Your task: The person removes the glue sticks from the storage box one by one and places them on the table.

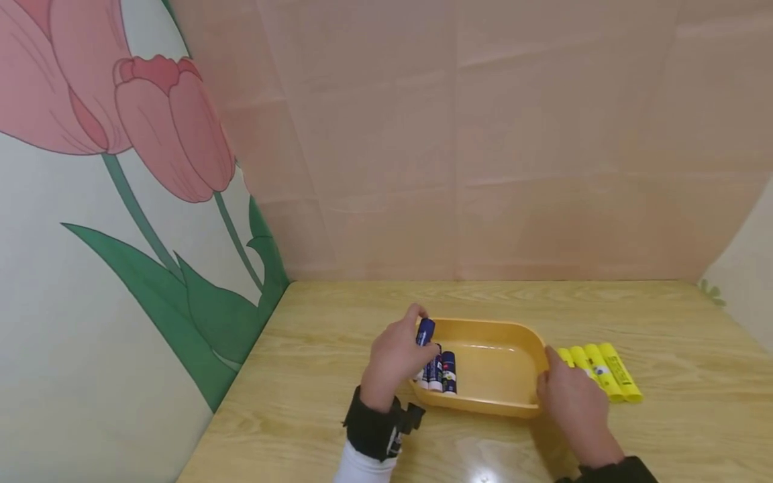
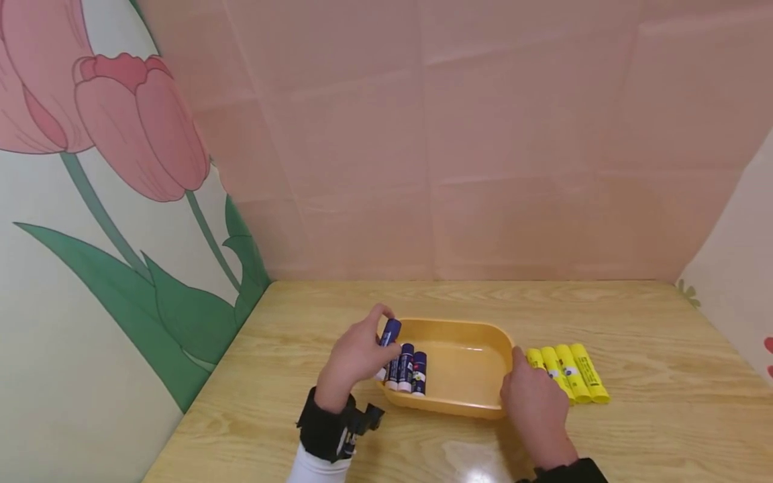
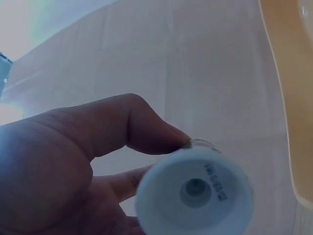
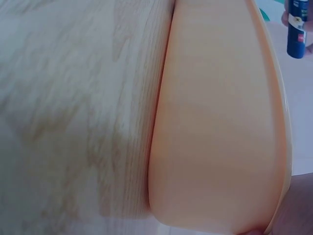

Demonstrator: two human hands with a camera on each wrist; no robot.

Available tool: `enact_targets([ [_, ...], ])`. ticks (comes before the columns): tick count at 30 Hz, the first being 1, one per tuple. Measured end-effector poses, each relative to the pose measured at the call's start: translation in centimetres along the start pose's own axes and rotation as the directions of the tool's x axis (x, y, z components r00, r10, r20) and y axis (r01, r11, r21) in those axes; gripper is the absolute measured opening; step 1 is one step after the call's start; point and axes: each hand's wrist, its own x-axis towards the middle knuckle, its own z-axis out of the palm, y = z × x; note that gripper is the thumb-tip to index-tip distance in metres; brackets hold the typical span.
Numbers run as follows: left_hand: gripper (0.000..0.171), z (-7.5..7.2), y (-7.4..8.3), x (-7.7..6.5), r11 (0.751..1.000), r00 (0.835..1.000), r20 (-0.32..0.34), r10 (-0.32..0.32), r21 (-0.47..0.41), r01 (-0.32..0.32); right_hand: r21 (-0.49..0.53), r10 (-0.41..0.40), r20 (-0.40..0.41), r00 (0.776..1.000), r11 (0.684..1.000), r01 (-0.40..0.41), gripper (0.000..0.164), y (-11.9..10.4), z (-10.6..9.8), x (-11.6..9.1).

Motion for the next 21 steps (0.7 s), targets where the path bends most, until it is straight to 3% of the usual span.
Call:
enact_targets([
  [11, 0.047, -1.0, -2.3, 0.7, 0.997, 0.996, -0.023, -0.081, -0.005, 0.081, -0.001, 0.005, 0.001, 1.0, 1.0, -0.005, 0.05, -0.3, -0.1, 0.0],
  [21, 0.045, -0.3, -5.8, 2.6, 0.986, 0.986, -0.017, -0.166, -0.037, 0.165, 0.001, 0.004, -0.005, 1.0, 1.0, -0.004, 0.05, -0.2, 0.2, -0.1],
])
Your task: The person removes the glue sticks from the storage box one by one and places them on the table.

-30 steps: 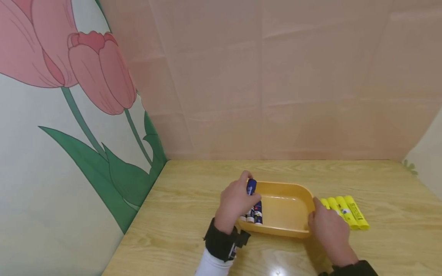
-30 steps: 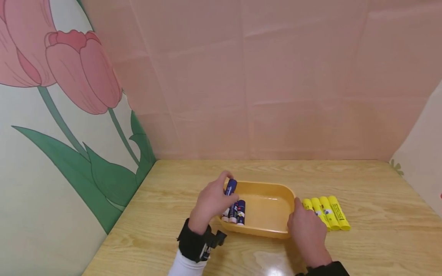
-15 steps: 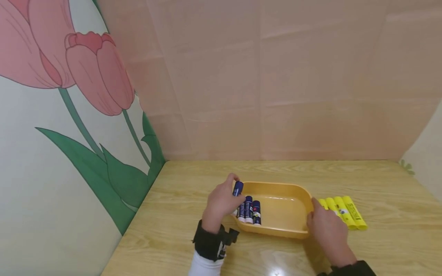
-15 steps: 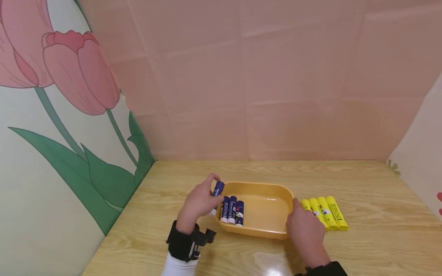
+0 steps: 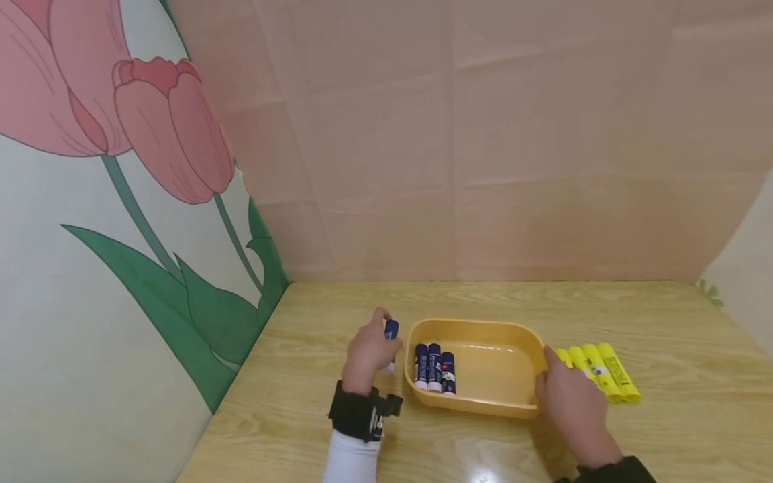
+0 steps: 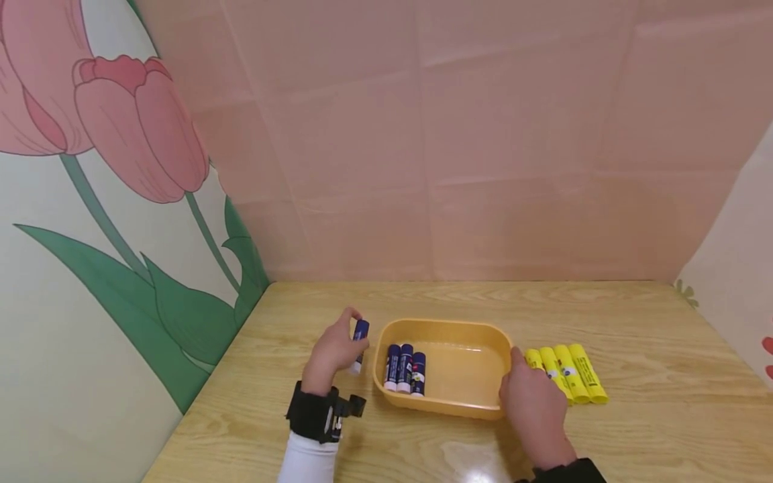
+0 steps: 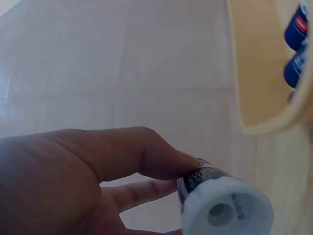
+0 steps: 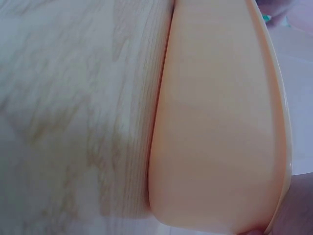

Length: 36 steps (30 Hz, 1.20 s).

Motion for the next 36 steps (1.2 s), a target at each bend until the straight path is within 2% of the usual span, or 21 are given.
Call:
enact_targets([
  [7, 0.043, 2.0, -2.0, 1.7, 0.997, 0.996, 0.047, -0.075, -0.001, 0.075, -0.005, 0.011, 0.009, 1.0, 1.0, -0.011, 0.05, -0.2, -0.3, 0.0],
  [12, 0.044, 3.7, -2.9, 2.5, 0.995, 0.993, 0.072, -0.097, -0.002, 0.097, -0.01, 0.028, 0.036, 0.999, 1.0, -0.028, 0.051, -0.4, -0.5, 0.0],
  [17, 0.045, 4.7, -3.3, 2.9, 0.995, 0.993, 0.068, -0.098, 0.013, 0.097, -0.015, 0.03, 0.038, 0.999, 0.999, -0.03, 0.051, -0.4, -0.5, 0.0],
  [22, 0.044, 5.1, -3.5, 3.1, 0.996, 0.995, 0.061, -0.083, 0.025, 0.081, -0.011, 0.025, 0.024, 0.999, 1.0, -0.025, 0.051, -0.4, -0.5, 0.0],
  [31, 0.049, 4.9, -3.3, 3.2, 0.991, 0.988, 0.073, -0.136, 0.018, 0.135, -0.009, 0.026, 0.039, 0.999, 1.0, -0.026, 0.052, -0.4, -0.6, 0.1],
  [36, 0.049, 4.8, -3.2, 3.1, 0.989, 0.987, 0.067, -0.146, 0.017, 0.145, -0.012, 0.024, 0.042, 0.999, 1.0, -0.023, 0.052, -0.3, -0.5, 0.1],
])
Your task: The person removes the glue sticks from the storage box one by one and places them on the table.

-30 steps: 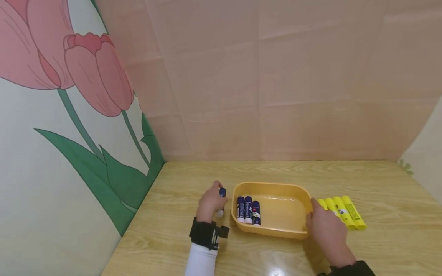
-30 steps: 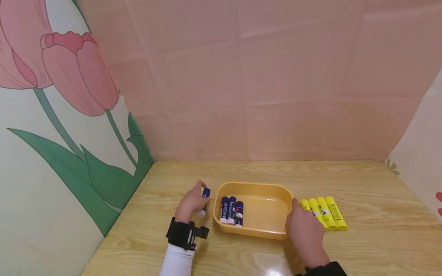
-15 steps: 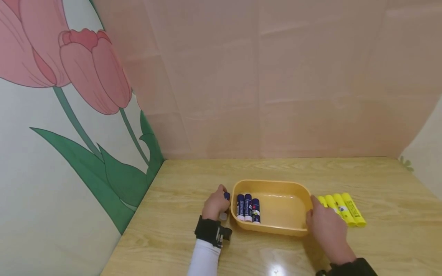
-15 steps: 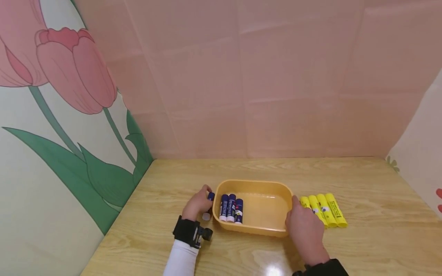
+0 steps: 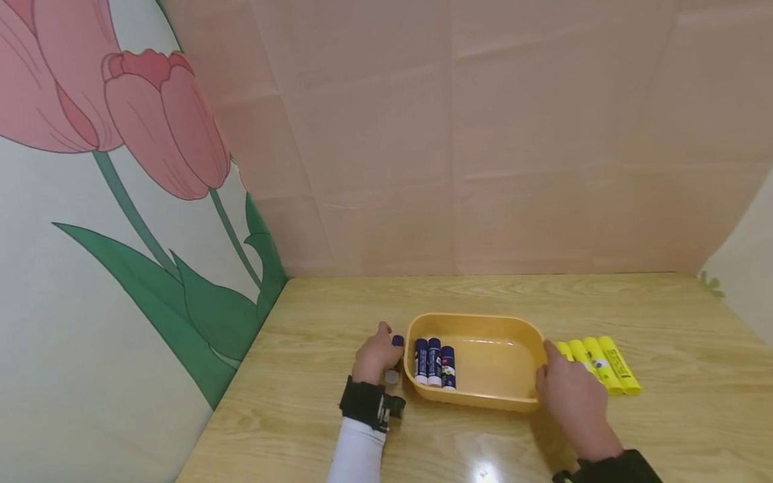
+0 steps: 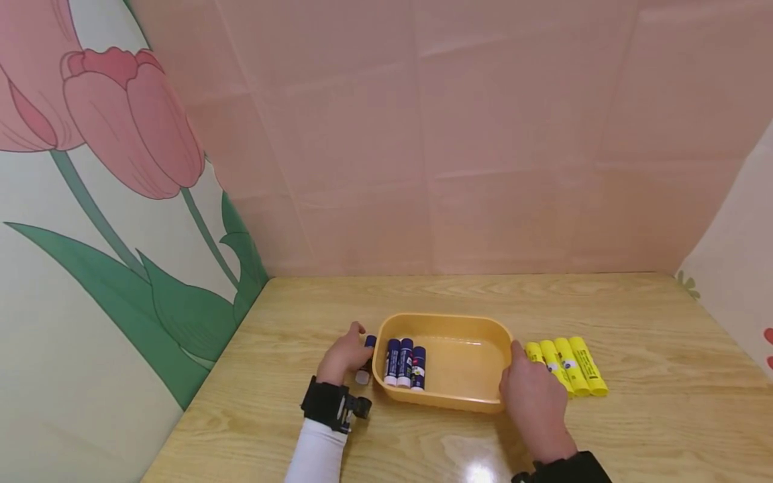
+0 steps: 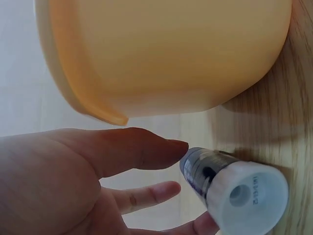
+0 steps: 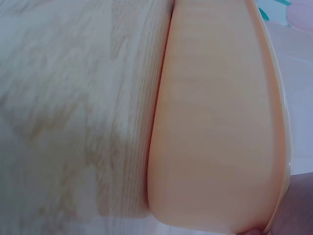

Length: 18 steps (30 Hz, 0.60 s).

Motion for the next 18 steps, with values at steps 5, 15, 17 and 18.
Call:
enact_targets([
  [5, 0.052, -0.16, 0.11, -0.17, 1.0, 1.0, -0.009, 0.01, 0.027, -0.01, -0.003, 0.001, -0.004, 1.0, 1.0, -0.001, 0.052, 0.04, 0.09, 0.02],
  [15, 0.069, -0.31, 0.41, -0.36, 0.999, 0.998, 0.033, -0.044, 0.005, 0.044, -0.008, 0.002, 0.003, 1.0, 1.0, -0.002, 0.052, -0.14, 0.04, -0.11],
  [17, 0.07, -0.36, 0.48, -0.41, 0.999, 0.998, 0.038, -0.048, -0.003, 0.048, -0.008, -0.001, -0.003, 1.0, 1.0, 0.001, 0.052, -0.16, 0.06, -0.08],
  [18, 0.072, -0.38, 0.51, -0.45, 0.999, 0.998, 0.042, -0.051, -0.012, 0.052, -0.008, -0.004, -0.005, 1.0, 1.0, 0.003, 0.052, -0.16, 0.07, -0.06],
])
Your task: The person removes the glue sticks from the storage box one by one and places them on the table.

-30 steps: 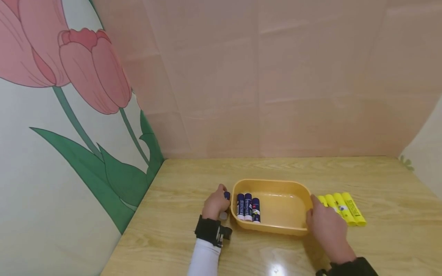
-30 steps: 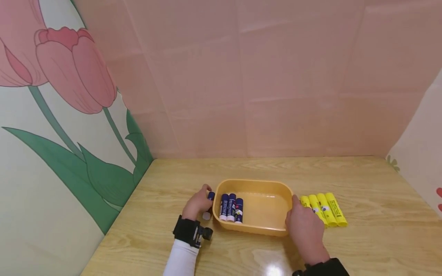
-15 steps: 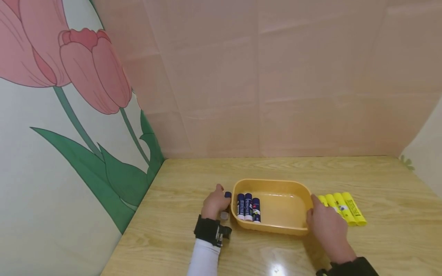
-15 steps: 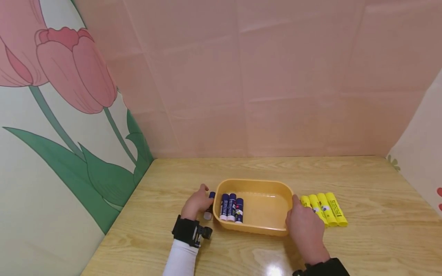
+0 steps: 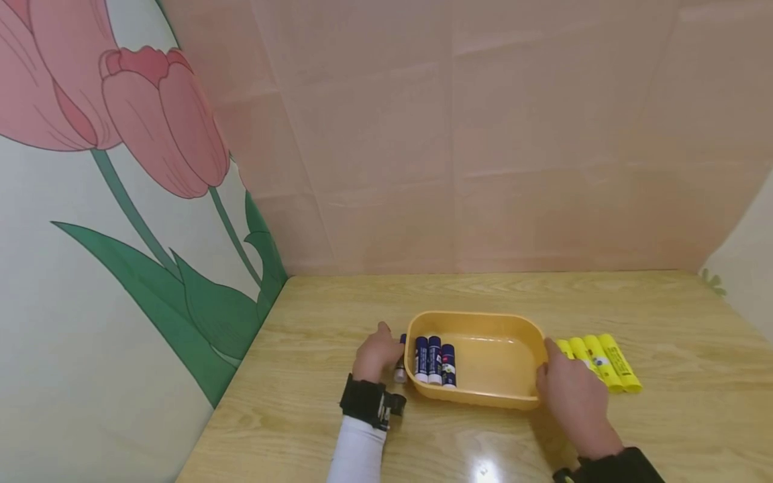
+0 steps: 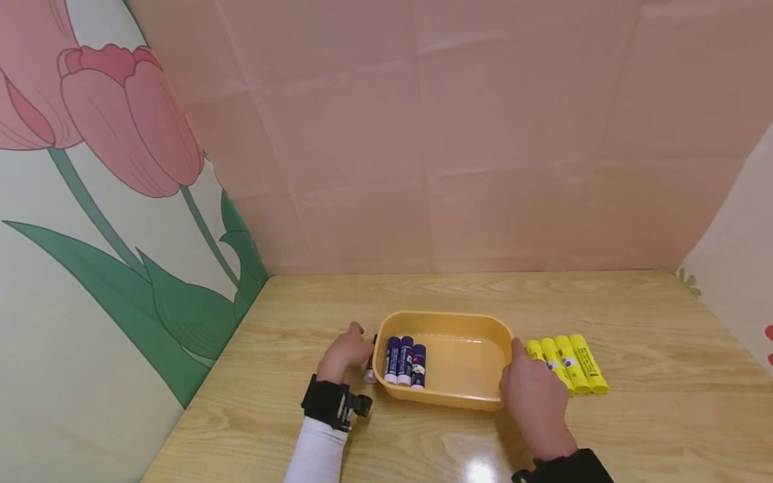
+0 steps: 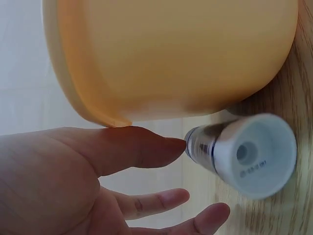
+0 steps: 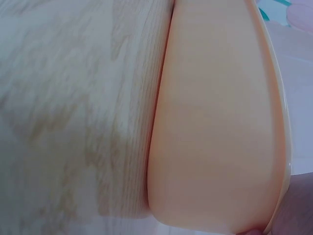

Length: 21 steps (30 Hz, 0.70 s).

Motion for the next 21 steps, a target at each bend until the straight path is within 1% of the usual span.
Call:
enact_targets([
  [4, 0.076, 0.05, 0.0, 0.06, 1.0, 1.0, 0.014, -0.002, -0.024, 0.003, -0.001, 0.002, 0.013, 1.0, 1.0, -0.002, 0.053, -0.02, -0.15, 0.11],
  [6, 0.076, 0.14, -0.09, 0.19, 1.0, 1.0, 0.019, 0.008, -0.026, -0.008, -0.002, 0.003, 0.018, 1.0, 1.0, -0.003, 0.053, -0.06, -0.21, 0.09],
  [10, 0.07, 0.46, -0.33, 0.51, 1.0, 0.999, 0.029, 0.021, -0.015, -0.02, -0.003, 0.006, 0.027, 1.0, 1.0, -0.006, 0.052, -0.12, -0.26, 0.03],
  [13, 0.065, 0.56, -0.45, 0.62, 1.0, 0.999, 0.035, 0.016, -0.002, -0.016, -0.002, 0.013, 0.035, 0.999, 1.0, -0.013, 0.052, -0.17, -0.28, 0.03],
  [16, 0.061, 0.45, -0.4, 0.52, 1.0, 1.0, 0.023, 0.015, 0.019, -0.015, -0.003, 0.017, 0.034, 0.999, 1.0, -0.017, 0.052, -0.16, -0.25, 0.07],
  [21, 0.07, 0.26, -0.27, 0.31, 0.997, 1.0, -0.021, 0.022, 0.076, -0.02, 0.0, 0.012, 0.02, 1.0, 1.0, -0.012, 0.052, 0.01, -0.13, 0.15],
])
